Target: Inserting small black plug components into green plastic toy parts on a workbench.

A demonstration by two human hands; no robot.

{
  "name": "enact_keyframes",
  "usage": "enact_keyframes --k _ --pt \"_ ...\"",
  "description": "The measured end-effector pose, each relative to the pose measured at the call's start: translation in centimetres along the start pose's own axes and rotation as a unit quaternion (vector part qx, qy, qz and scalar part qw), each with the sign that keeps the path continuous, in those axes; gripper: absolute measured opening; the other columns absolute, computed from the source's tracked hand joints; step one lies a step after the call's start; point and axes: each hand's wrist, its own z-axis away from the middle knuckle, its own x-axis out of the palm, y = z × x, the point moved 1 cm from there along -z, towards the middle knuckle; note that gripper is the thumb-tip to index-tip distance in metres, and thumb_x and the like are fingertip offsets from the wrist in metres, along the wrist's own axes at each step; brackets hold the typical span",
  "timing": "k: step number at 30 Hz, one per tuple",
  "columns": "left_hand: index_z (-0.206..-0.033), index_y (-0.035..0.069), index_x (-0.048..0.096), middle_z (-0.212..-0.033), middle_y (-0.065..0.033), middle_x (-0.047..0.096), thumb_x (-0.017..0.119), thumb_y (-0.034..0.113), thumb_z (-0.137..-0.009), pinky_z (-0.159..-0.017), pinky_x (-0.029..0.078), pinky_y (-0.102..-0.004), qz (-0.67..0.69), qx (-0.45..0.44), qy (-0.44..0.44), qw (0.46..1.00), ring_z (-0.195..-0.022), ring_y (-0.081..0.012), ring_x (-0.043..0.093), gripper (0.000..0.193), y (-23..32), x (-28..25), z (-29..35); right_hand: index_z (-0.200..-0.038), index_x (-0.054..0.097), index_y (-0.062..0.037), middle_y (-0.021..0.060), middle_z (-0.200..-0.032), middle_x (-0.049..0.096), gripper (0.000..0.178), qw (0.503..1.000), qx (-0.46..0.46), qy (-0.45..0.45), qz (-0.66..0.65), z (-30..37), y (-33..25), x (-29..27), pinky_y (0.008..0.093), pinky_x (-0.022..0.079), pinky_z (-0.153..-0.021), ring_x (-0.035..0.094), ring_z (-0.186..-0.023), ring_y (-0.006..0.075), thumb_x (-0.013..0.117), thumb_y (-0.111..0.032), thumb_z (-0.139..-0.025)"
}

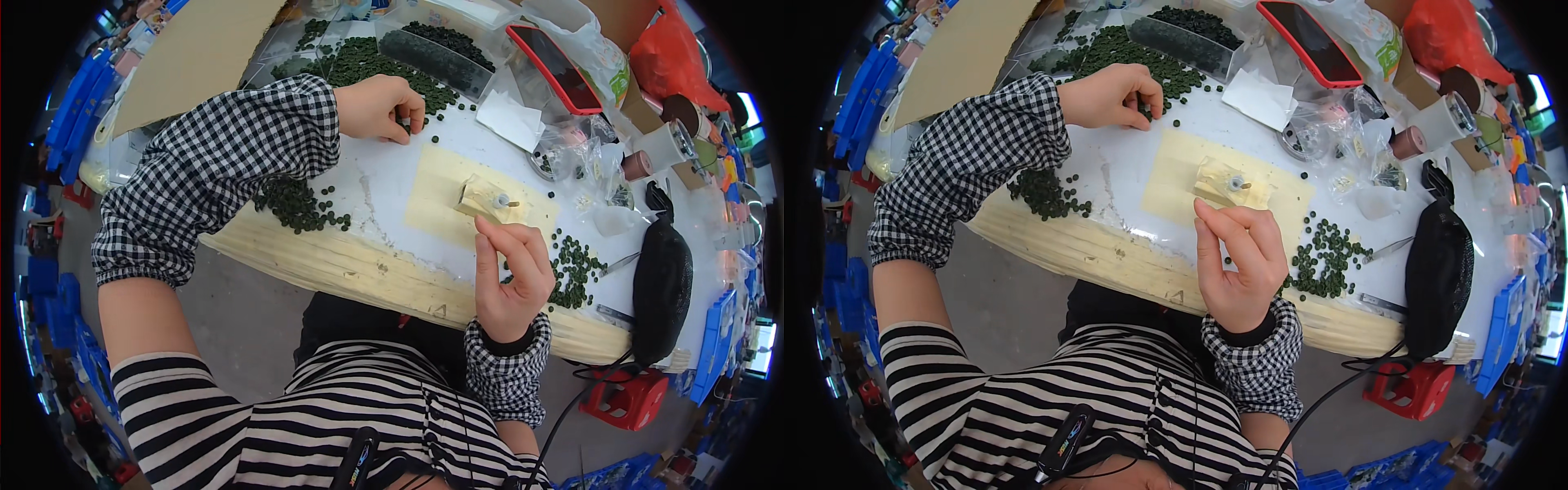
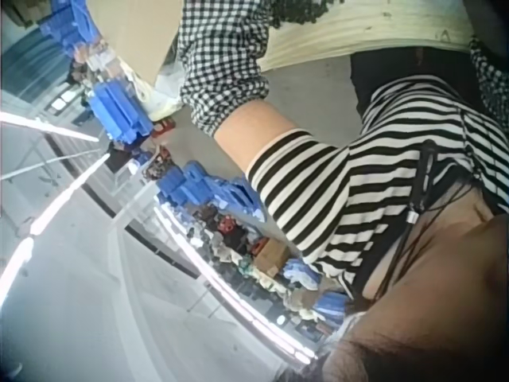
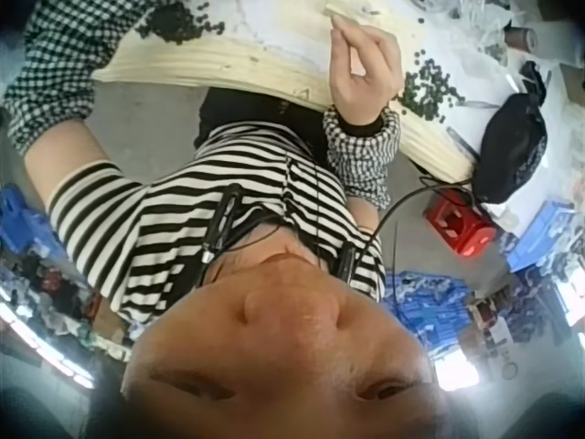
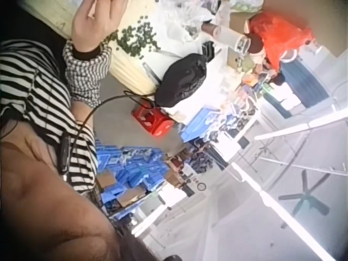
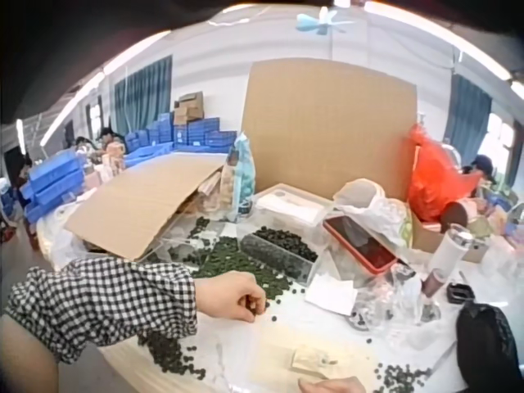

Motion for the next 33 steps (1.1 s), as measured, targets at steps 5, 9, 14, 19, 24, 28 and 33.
enact_keyframes --k 5,9,14,19,24,28,33 --pt "-0.099 0.006 0.067 -0.095 -0.0075 0.051 0.073 0.004 -0.079 -0.067 0.049 -0.0273 -0.045 0.028 0.036 0.998 -0.072 -0.0141 0.056 0.022 0.1 -0.3 -0.1 -0.098 0.073 -0.0029 0.0068 -0.081 0.061 0.025 1.000 0.000 -0.001 0.003 0.0 0.0 0.0 0.0267 0.045 -0.060 0.057 -0.070 0.0185 0.071 0.007 -0.075" --pt "-0.101 0.005 0.067 -0.095 -0.0066 0.051 0.072 0.004 -0.080 -0.068 0.050 -0.0279 -0.069 0.071 0.097 0.990 -0.074 -0.0149 0.057 0.022 0.4 0.1 0.4 -0.098 0.073 -0.0030 0.0069 -0.080 0.061 0.025 1.000 0.002 0.000 -0.001 -0.1 -0.1 0.0 0.0268 0.045 -0.061 0.057 -0.070 0.0188 0.071 0.007 -0.075" --pt "-0.101 0.008 0.068 -0.095 -0.0076 0.053 0.069 0.009 -0.082 -0.074 0.049 -0.0340 -0.117 0.179 0.102 0.972 -0.083 -0.0227 0.059 0.018 2.2 1.7 0.9 -0.099 0.073 -0.0031 0.0071 -0.080 0.061 0.026 1.000 0.003 -0.002 0.003 0.0 -0.1 0.0 0.0268 0.045 -0.061 0.057 -0.070 0.0189 0.071 0.007 -0.075" --pt "-0.091 0.005 0.065 -0.093 -0.0052 0.052 0.065 0.011 -0.085 -0.075 0.049 -0.0342 -0.241 0.210 0.119 0.940 -0.086 -0.0231 0.057 0.009 1.9 2.0 0.0 -0.098 0.073 -0.0026 0.0073 -0.080 0.061 0.025 1.000 0.005 -0.002 0.002 -0.1 -0.2 -0.1 0.0270 0.045 -0.061 0.057 -0.070 0.0188 0.071 0.007 -0.075" --pt "-0.085 0.004 0.065 -0.092 -0.0066 0.054 0.062 0.013 -0.087 -0.077 0.050 -0.0359 -0.321 0.167 0.119 0.925 -0.094 -0.0235 0.057 0.010 1.0 0.8 0.2 -0.098 0.073 -0.0026 0.0073 -0.080 0.061 0.025 1.000 0.010 -0.003 0.000 0.0 -0.2 0.0 0.0270 0.044 -0.060 0.057 -0.070 0.0185 0.071 0.007 -0.075" --pt "-0.087 0.002 0.064 -0.087 -0.0081 0.058 0.066 0.008 -0.083 -0.072 0.050 -0.0362 -0.240 0.167 0.168 0.941 -0.082 -0.0263 0.060 0.008 2.3 -0.7 3.2 -0.099 0.073 -0.0028 0.0073 -0.081 0.061 0.025 1.000 0.007 0.002 0.000 0.0 -0.3 -0.2 0.0267 0.044 -0.060 0.056 -0.070 0.0183 0.071 0.007 -0.075" --pt "-0.084 0.000 0.063 -0.082 -0.0107 0.059 0.071 0.006 -0.079 -0.063 0.050 -0.0348 -0.096 0.051 0.034 0.994 -0.072 -0.0251 0.061 0.011 4.3 -0.3 9.9 -0.098 0.073 -0.0029 0.0072 -0.081 0.061 0.025 1.000 -0.009 0.010 0.005 0.1 0.0 0.0 0.0265 0.044 -0.060 0.057 -0.070 0.0183 0.071 0.007 -0.076"
